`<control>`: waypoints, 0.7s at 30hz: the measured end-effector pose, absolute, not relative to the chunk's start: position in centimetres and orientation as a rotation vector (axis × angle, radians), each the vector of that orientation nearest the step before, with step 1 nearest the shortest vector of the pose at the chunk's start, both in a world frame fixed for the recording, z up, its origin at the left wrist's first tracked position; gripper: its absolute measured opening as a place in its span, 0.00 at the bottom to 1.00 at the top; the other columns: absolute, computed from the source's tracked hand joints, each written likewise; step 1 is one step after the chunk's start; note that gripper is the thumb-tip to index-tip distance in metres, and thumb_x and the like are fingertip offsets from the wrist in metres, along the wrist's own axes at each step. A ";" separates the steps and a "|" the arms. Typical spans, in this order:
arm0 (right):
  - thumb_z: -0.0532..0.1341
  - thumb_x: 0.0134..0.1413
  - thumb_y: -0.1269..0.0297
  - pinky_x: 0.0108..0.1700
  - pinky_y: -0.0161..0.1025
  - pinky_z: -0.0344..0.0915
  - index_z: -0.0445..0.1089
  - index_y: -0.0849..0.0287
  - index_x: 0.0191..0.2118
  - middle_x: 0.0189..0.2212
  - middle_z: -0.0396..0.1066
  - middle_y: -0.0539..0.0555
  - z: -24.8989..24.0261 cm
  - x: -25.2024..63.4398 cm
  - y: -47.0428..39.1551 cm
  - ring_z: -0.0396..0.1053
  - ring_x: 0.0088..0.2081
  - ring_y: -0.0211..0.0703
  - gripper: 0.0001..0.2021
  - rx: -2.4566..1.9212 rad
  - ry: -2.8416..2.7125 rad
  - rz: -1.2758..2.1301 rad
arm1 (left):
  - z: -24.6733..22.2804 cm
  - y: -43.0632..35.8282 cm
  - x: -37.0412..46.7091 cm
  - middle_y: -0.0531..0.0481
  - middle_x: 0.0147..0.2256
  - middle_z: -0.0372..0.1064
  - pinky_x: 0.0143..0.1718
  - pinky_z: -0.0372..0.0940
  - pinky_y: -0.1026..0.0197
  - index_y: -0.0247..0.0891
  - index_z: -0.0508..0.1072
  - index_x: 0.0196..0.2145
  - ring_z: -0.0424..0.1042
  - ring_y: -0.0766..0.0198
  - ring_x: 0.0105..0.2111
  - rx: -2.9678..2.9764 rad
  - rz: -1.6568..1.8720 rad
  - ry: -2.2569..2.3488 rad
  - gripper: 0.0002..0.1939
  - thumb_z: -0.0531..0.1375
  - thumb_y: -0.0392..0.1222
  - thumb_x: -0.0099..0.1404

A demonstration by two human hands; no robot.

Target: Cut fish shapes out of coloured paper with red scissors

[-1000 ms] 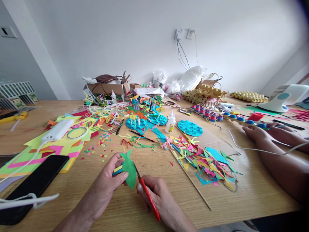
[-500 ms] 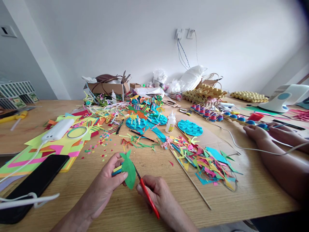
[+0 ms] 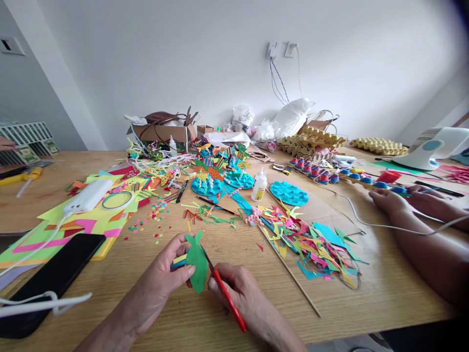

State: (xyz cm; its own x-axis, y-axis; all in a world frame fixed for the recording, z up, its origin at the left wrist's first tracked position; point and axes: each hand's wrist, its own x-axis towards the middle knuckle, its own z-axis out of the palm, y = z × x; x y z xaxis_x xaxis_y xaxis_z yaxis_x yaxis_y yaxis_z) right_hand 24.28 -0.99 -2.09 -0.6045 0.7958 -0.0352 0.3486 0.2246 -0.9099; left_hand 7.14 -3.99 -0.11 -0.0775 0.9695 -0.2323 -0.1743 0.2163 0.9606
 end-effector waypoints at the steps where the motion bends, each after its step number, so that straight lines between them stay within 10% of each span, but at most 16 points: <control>1: 0.52 0.57 0.57 0.21 0.30 0.44 0.54 0.60 0.21 0.18 0.48 0.44 -2.1 24.3 -1.0 0.47 0.22 0.31 0.17 -1.050 -2.063 1.354 | -0.1 -4.0 7.2 0.53 0.39 0.67 0.39 0.61 0.62 0.48 0.68 0.45 0.66 0.61 0.40 0.874 1.180 1.248 0.21 0.61 0.36 0.52; 21: 0.61 0.45 0.53 0.23 0.31 0.50 0.60 0.59 0.27 0.20 0.56 0.44 -2.7 24.9 0.5 0.53 0.22 0.34 0.14 -1.058 -1.720 1.468 | -0.1 -3.2 5.9 0.51 0.33 0.70 0.28 0.62 0.65 0.44 0.68 0.44 0.69 0.63 0.28 1.101 1.134 1.337 0.23 0.62 0.35 0.49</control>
State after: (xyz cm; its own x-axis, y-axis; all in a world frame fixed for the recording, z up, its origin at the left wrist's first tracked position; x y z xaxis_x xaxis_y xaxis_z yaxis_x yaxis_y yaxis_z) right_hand 24.91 0.48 -2.74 -0.4764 0.8786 -0.0342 0.1717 0.0548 -0.9836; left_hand 5.89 -3.22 -0.10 -0.0606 0.9888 -0.1365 0.0269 0.1384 0.9900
